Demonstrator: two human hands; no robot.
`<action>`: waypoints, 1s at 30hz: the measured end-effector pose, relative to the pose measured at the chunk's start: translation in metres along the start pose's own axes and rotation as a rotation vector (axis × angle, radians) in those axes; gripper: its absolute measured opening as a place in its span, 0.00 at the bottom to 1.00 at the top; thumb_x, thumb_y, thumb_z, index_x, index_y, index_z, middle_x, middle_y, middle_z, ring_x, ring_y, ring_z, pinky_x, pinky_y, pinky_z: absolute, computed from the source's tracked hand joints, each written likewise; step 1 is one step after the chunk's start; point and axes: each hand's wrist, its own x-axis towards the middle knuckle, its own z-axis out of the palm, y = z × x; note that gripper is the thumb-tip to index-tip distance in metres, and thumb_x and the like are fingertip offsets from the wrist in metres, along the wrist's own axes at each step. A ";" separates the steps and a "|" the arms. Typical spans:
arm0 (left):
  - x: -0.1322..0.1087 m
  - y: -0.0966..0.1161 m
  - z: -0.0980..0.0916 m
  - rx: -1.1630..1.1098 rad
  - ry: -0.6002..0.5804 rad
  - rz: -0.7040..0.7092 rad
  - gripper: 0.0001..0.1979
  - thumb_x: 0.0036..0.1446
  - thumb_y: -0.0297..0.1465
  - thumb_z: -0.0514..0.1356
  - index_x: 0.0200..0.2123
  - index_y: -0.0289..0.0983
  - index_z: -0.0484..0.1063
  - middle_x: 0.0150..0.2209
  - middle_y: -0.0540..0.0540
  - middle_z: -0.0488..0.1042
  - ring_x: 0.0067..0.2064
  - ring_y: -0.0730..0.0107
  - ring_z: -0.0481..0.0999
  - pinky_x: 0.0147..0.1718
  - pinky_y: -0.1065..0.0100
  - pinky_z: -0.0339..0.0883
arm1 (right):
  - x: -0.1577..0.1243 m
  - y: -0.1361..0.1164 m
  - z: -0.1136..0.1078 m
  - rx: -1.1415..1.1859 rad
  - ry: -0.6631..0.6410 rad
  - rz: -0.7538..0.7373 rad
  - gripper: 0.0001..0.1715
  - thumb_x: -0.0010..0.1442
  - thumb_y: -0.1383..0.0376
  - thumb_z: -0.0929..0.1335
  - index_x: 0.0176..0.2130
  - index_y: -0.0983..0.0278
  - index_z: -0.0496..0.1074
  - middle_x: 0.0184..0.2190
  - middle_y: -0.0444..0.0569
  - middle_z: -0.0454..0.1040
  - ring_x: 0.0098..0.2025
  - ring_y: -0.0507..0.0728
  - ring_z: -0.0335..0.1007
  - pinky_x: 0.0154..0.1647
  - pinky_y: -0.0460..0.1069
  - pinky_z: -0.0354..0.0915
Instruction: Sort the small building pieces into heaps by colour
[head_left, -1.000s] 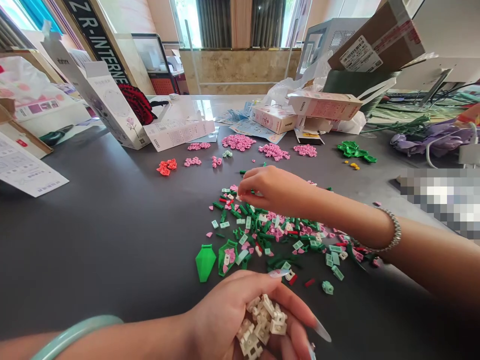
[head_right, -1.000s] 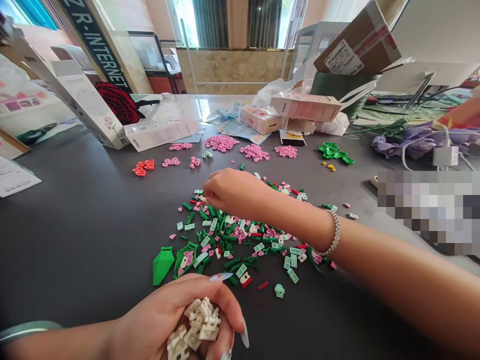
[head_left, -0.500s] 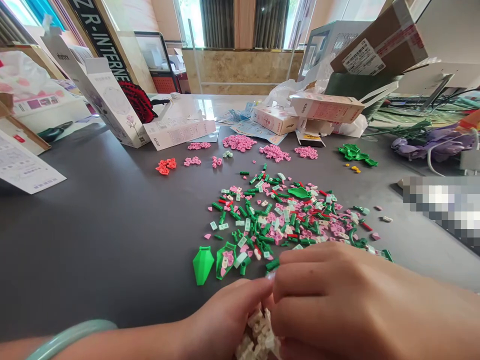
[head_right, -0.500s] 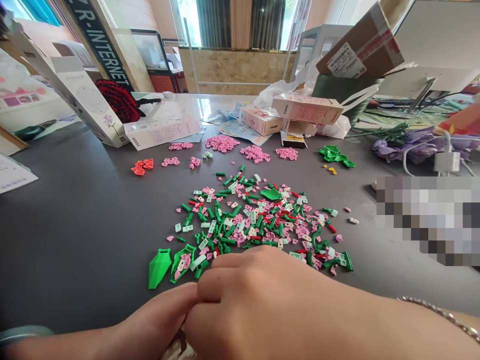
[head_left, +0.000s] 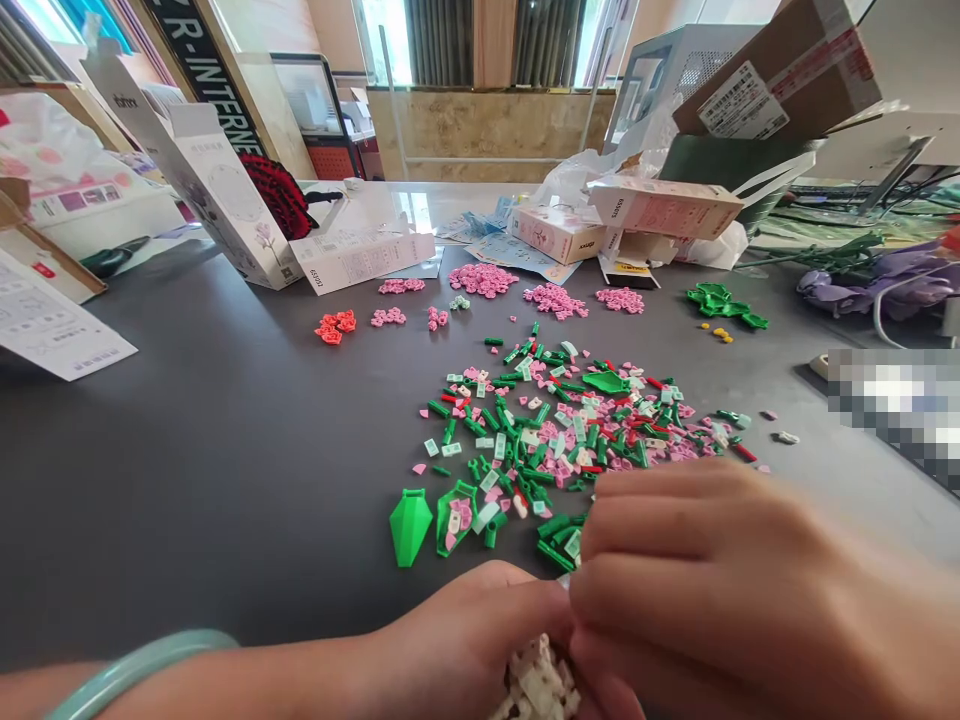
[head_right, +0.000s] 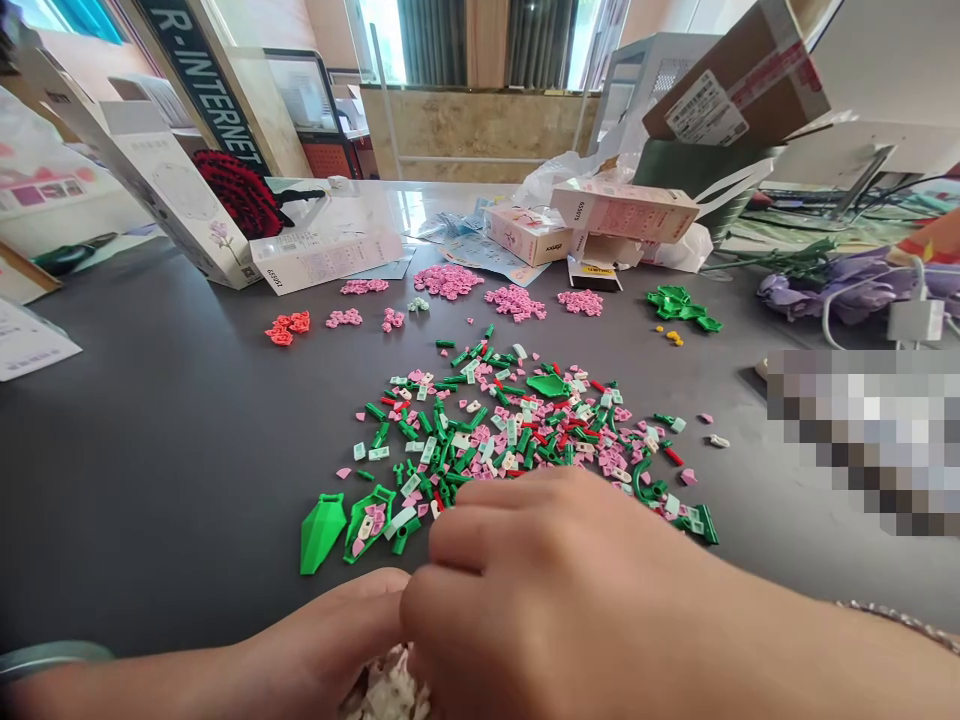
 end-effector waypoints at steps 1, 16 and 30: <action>-0.001 0.001 0.000 0.021 0.004 -0.008 0.21 0.55 0.46 0.53 0.19 0.36 0.68 0.18 0.52 0.62 0.21 0.76 0.57 0.22 0.71 0.50 | 0.000 0.002 -0.004 0.010 0.035 0.022 0.14 0.62 0.70 0.66 0.25 0.63 0.65 0.23 0.42 0.67 0.24 0.50 0.60 0.22 0.47 0.54; -0.010 0.007 0.001 0.251 0.025 -0.021 0.28 0.61 0.50 0.47 0.23 0.36 0.70 0.11 0.57 0.52 0.15 0.76 0.46 0.19 0.68 0.39 | -0.006 0.134 -0.026 0.014 0.312 0.578 0.24 0.56 0.48 0.66 0.42 0.63 0.74 0.36 0.51 0.77 0.37 0.61 0.74 0.41 0.56 0.68; -0.008 0.003 -0.001 0.188 0.099 -0.010 0.23 0.60 0.46 0.53 0.21 0.36 0.70 0.17 0.56 0.58 0.19 0.77 0.50 0.22 0.71 0.48 | -0.011 0.149 -0.005 0.112 -0.009 0.317 0.33 0.63 0.51 0.66 0.62 0.61 0.61 0.64 0.51 0.56 0.63 0.64 0.54 0.63 0.61 0.53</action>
